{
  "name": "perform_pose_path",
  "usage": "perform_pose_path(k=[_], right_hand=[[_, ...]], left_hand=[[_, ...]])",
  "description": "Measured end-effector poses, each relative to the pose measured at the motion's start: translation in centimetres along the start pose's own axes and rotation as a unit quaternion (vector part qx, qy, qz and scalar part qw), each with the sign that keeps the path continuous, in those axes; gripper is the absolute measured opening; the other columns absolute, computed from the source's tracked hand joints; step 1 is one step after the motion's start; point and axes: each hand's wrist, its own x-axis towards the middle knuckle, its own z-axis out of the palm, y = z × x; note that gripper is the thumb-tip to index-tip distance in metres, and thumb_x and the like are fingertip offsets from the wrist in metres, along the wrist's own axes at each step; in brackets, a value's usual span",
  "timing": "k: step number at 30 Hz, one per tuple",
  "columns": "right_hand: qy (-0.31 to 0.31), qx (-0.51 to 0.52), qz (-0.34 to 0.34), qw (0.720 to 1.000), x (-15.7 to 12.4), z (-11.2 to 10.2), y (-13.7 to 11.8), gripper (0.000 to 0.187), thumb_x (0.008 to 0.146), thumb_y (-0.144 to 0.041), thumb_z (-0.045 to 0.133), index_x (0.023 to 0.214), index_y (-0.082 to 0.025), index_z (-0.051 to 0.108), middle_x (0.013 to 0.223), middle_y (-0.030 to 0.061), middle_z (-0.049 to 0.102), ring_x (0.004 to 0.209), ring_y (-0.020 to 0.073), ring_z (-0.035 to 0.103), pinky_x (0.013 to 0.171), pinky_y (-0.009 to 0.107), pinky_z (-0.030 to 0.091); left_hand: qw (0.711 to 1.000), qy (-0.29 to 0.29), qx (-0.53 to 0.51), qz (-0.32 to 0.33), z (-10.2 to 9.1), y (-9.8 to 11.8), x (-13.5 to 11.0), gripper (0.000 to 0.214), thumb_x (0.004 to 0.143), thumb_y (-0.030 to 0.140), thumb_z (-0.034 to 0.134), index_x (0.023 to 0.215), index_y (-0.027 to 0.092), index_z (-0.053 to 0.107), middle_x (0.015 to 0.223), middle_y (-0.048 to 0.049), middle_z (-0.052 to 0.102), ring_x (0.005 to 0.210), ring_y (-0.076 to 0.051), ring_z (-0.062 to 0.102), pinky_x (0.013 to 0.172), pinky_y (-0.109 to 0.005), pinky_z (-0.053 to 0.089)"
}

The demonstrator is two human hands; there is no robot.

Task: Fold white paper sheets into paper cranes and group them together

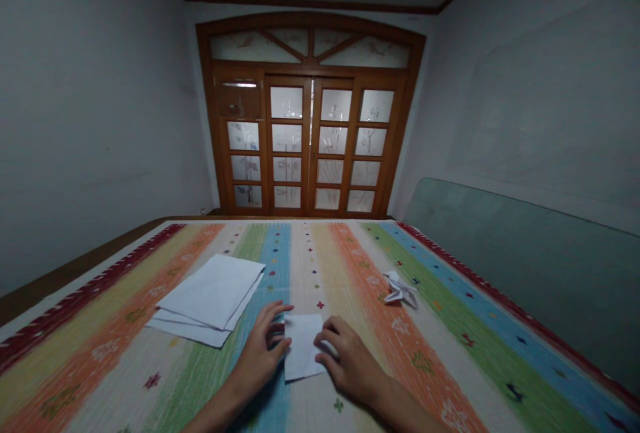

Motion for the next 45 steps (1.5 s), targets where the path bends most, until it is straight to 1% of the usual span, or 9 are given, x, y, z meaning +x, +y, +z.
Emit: perform_pose_path(k=[5,11,18,26,29,31,35,40,45], right_hand=[[0.001,0.008,-0.003,1.0,0.1,0.0,0.1,0.022,0.082,-0.005,0.068,0.097,-0.022,0.066,0.103,0.0061,0.063,0.097,0.0229,0.064,0.088,0.033,0.051],[0.007,0.013,-0.002,1.0,0.2,-0.1,-0.1,0.024,0.08,-0.002,0.065,0.093,-0.022,0.06,0.1,0.0047,0.064,0.094,0.0225,0.063,0.085,0.032,0.049],[0.025,0.044,0.036,0.998,-0.1,0.5,0.8,0.028,0.079,-0.004,0.062,0.097,-0.022,0.05,0.09,0.0029,0.063,0.082,0.0208,0.06,0.075,0.03,0.046],[0.016,0.016,-0.015,1.0,0.1,1.0,1.6,0.019,0.078,-0.004,0.052,0.087,-0.021,0.05,0.088,0.0064,0.062,0.081,0.0222,0.059,0.072,0.032,0.045],[0.027,0.024,0.005,0.999,0.0,0.9,1.4,0.023,0.075,-0.005,0.054,0.091,-0.021,0.05,0.086,0.0052,0.063,0.078,0.0216,0.059,0.071,0.032,0.047],[0.032,0.049,0.009,0.998,-0.1,0.8,1.3,0.039,0.074,-0.005,0.055,0.11,-0.02,0.049,0.093,0.0065,0.066,0.082,0.0223,0.063,0.076,0.034,0.051],[0.025,0.062,-0.018,0.998,-0.2,0.5,1.4,0.075,0.076,-0.007,0.057,0.145,-0.017,0.029,0.13,0.0183,0.063,0.116,0.0295,0.063,0.102,0.047,0.049],[0.019,0.045,-0.02,0.999,-0.2,0.3,1.3,0.071,0.078,-0.009,0.058,0.146,-0.015,0.035,0.145,0.0217,0.055,0.134,0.033,0.053,0.112,0.052,0.042],[0.021,0.05,-0.005,0.999,-0.1,0.3,1.0,0.065,0.085,-0.016,0.061,0.146,-0.016,0.037,0.123,0.0164,0.068,0.113,0.0294,0.065,0.103,0.049,0.049]], left_hand=[[0.991,-0.07,-0.098,-0.054,0.4,0.3,-0.2,0.063,0.079,0.027,0.071,0.137,0.026,0.047,0.124,-0.0103,0.064,0.08,-0.017,0.07,0.072,-0.031,0.057],[0.977,-0.166,-0.127,-0.041,0.7,0.5,-0.9,0.089,0.082,0.051,0.075,0.151,0.026,0.025,0.106,-0.0096,0.073,0.098,-0.027,0.071,0.09,-0.042,0.052],[0.977,-0.197,0.069,0.036,0.1,2.2,-1.9,0.046,0.09,0.051,0.066,0.128,0.025,0.061,0.131,-0.011,0.066,0.125,-0.032,0.06,0.11,-0.044,0.043],[0.935,-0.255,0.207,0.134,-0.8,1.5,-2.2,0.055,0.089,0.044,0.07,0.14,0.03,0.055,0.148,-0.0109,0.054,0.142,-0.037,0.041,0.12,-0.055,0.026],[0.933,-0.252,0.195,0.169,-0.6,1.8,-2.1,0.054,0.088,0.037,0.072,0.139,0.031,0.055,0.138,-0.0094,0.062,0.131,-0.034,0.052,0.117,-0.051,0.032],[0.938,-0.238,0.189,0.168,-0.4,2.0,-1.9,0.046,0.088,0.03,0.071,0.133,0.028,0.06,0.13,-0.0099,0.066,0.123,-0.031,0.057,0.111,-0.047,0.039],[0.947,-0.215,0.184,0.152,0.0,1.9,-1.8,0.038,0.087,0.019,0.068,0.124,0.026,0.068,0.116,-0.0101,0.069,0.111,-0.028,0.062,0.1,-0.042,0.047],[0.954,-0.186,0.182,0.148,0.1,1.5,-2.1,0.038,0.088,0.022,0.066,0.126,0.027,0.067,0.121,-0.0096,0.071,0.114,-0.029,0.062,0.104,-0.043,0.045],[0.964,-0.161,0.193,0.083,0.4,1.8,-2.5,0.058,0.083,0.023,0.072,0.138,0.026,0.056,0.134,-0.0113,0.066,0.113,-0.029,0.063,0.103,-0.04,0.046]])
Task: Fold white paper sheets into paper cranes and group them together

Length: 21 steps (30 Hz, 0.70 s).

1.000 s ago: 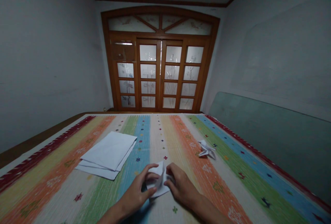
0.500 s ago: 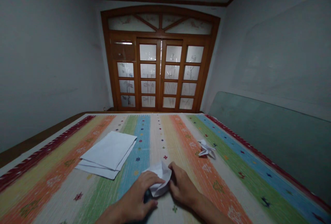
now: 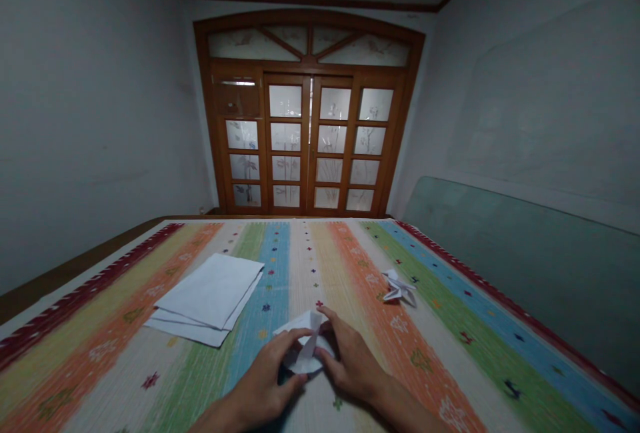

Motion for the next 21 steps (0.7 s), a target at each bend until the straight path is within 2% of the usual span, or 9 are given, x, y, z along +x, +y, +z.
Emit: perform_pose_path(k=[5,9,15,21], right_hand=[[-0.001,0.007,0.02,1.0,0.1,0.0,-0.2,0.059,0.089,-0.019,0.06,0.144,-0.019,0.038,0.111,0.012,0.07,0.104,0.0272,0.067,0.097,0.046,0.051],[0.001,0.006,0.019,1.0,0.1,0.0,-0.3,0.054,0.091,-0.019,0.057,0.142,-0.019,0.039,0.111,0.0116,0.07,0.104,0.0264,0.067,0.097,0.045,0.051],[0.004,0.0,0.012,1.0,0.1,0.2,0.0,0.046,0.092,-0.018,0.056,0.136,-0.018,0.044,0.111,0.012,0.07,0.103,0.0258,0.067,0.096,0.042,0.051],[0.001,-0.019,0.019,1.0,0.2,0.0,-0.4,0.029,0.09,-0.018,0.059,0.119,-0.018,0.054,0.108,0.0109,0.068,0.098,0.0246,0.065,0.089,0.039,0.051]], left_hand=[[1.0,0.004,-0.025,-0.013,0.3,0.5,0.2,0.06,0.085,0.021,0.067,0.141,0.023,0.045,0.111,-0.0081,0.072,0.097,-0.025,0.066,0.092,-0.036,0.051],[0.999,-0.002,-0.042,-0.006,0.6,0.4,0.2,0.056,0.09,0.02,0.061,0.142,0.022,0.04,0.112,-0.0095,0.071,0.101,-0.025,0.067,0.096,-0.037,0.049],[0.999,0.001,-0.036,-0.006,0.6,0.8,0.1,0.042,0.085,0.015,0.064,0.124,0.024,0.056,0.122,-0.0085,0.069,0.11,-0.026,0.064,0.098,-0.036,0.047],[0.998,0.004,-0.061,-0.028,0.6,2.0,0.5,0.03,0.083,0.018,0.069,0.111,0.021,0.06,0.106,-0.0055,0.071,0.096,-0.023,0.065,0.089,-0.032,0.049]])
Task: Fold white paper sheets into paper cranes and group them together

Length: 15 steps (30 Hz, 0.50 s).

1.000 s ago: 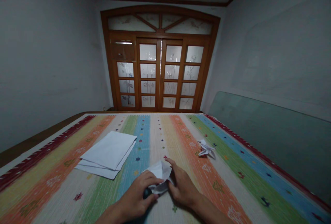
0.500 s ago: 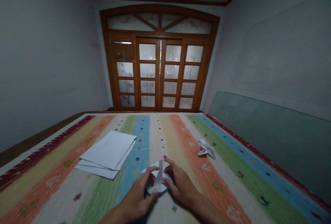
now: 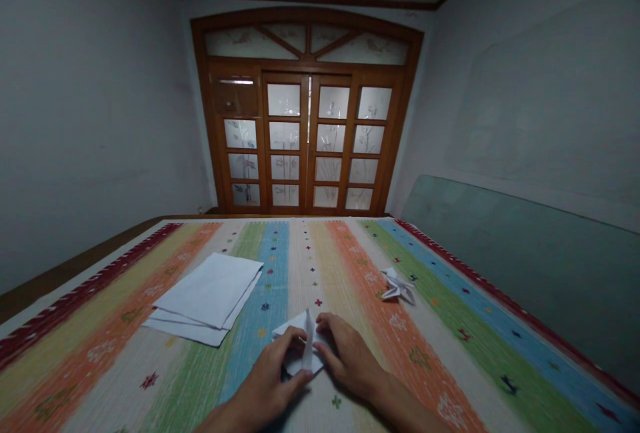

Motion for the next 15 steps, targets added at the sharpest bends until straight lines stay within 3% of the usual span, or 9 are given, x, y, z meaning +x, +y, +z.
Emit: perform_pose_path(k=[5,15], right_hand=[[-0.011,-0.03,-0.002,0.999,0.06,-0.25,-0.38,0.008,0.094,-0.019,0.056,0.101,-0.019,0.059,0.098,0.0083,0.068,0.09,0.0236,0.063,0.082,0.036,0.05],[-0.019,-0.052,-0.033,0.998,0.14,0.01,0.02,0.012,0.096,-0.015,0.047,0.095,-0.019,0.058,0.094,0.0078,0.066,0.086,0.0222,0.061,0.078,0.034,0.047]], left_hand=[[1.0,0.003,-0.007,-0.007,0.19,-0.23,0.04,0.034,0.081,0.013,0.068,0.112,0.023,0.059,0.102,-0.0018,0.072,0.094,-0.022,0.065,0.087,-0.03,0.048],[1.0,0.017,0.004,0.001,0.14,-0.71,-0.1,0.03,0.086,0.013,0.065,0.113,0.025,0.063,0.105,-0.0031,0.076,0.096,-0.022,0.071,0.089,-0.029,0.05]])
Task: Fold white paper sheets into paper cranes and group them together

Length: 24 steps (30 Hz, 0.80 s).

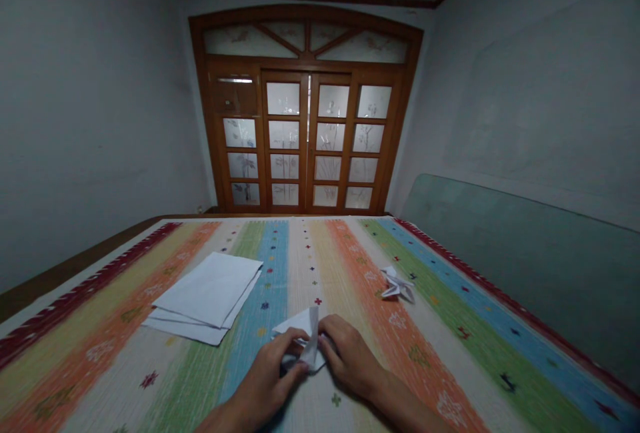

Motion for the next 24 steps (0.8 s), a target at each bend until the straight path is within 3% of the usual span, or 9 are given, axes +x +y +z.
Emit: perform_pose_path(k=[5,13,20,24], right_hand=[[-0.007,0.002,-0.024,1.0,-0.03,0.05,0.06,0.012,0.095,-0.014,0.046,0.095,-0.019,0.057,0.094,0.0081,0.065,0.087,0.0224,0.059,0.079,0.034,0.047],[-0.042,0.026,-0.046,0.998,-0.16,-0.49,-0.41,0.008,0.093,-0.021,0.052,0.099,-0.02,0.058,0.099,0.0082,0.064,0.092,0.0242,0.058,0.083,0.036,0.046],[-0.053,0.034,-0.047,0.997,-0.02,-0.6,-0.42,0.015,0.102,-0.027,0.045,0.105,-0.02,0.059,0.102,0.0081,0.065,0.094,0.0233,0.058,0.086,0.037,0.046],[-0.053,0.026,-0.043,0.997,0.02,-0.51,-0.34,0.023,0.106,-0.028,0.037,0.103,-0.02,0.059,0.101,0.0075,0.065,0.094,0.0222,0.059,0.086,0.035,0.047]], left_hand=[[0.999,0.024,0.035,0.023,0.04,-0.08,-0.08,0.026,0.087,0.014,0.064,0.11,0.027,0.068,0.1,-0.0022,0.077,0.09,-0.022,0.071,0.085,-0.029,0.051],[1.0,0.0,0.014,0.022,0.0,-0.25,-0.24,0.03,0.09,0.014,0.06,0.117,0.027,0.066,0.093,-0.001,0.078,0.087,-0.021,0.072,0.081,-0.028,0.05],[0.998,0.003,-0.068,-0.018,0.25,-0.59,0.3,0.033,0.089,0.019,0.064,0.122,0.021,0.059,0.086,-0.0024,0.078,0.08,-0.02,0.071,0.078,-0.028,0.051],[0.995,0.004,-0.094,-0.044,0.15,-0.36,0.69,0.025,0.085,0.026,0.068,0.109,0.018,0.067,0.09,-0.0055,0.077,0.083,-0.022,0.071,0.077,-0.029,0.052]])
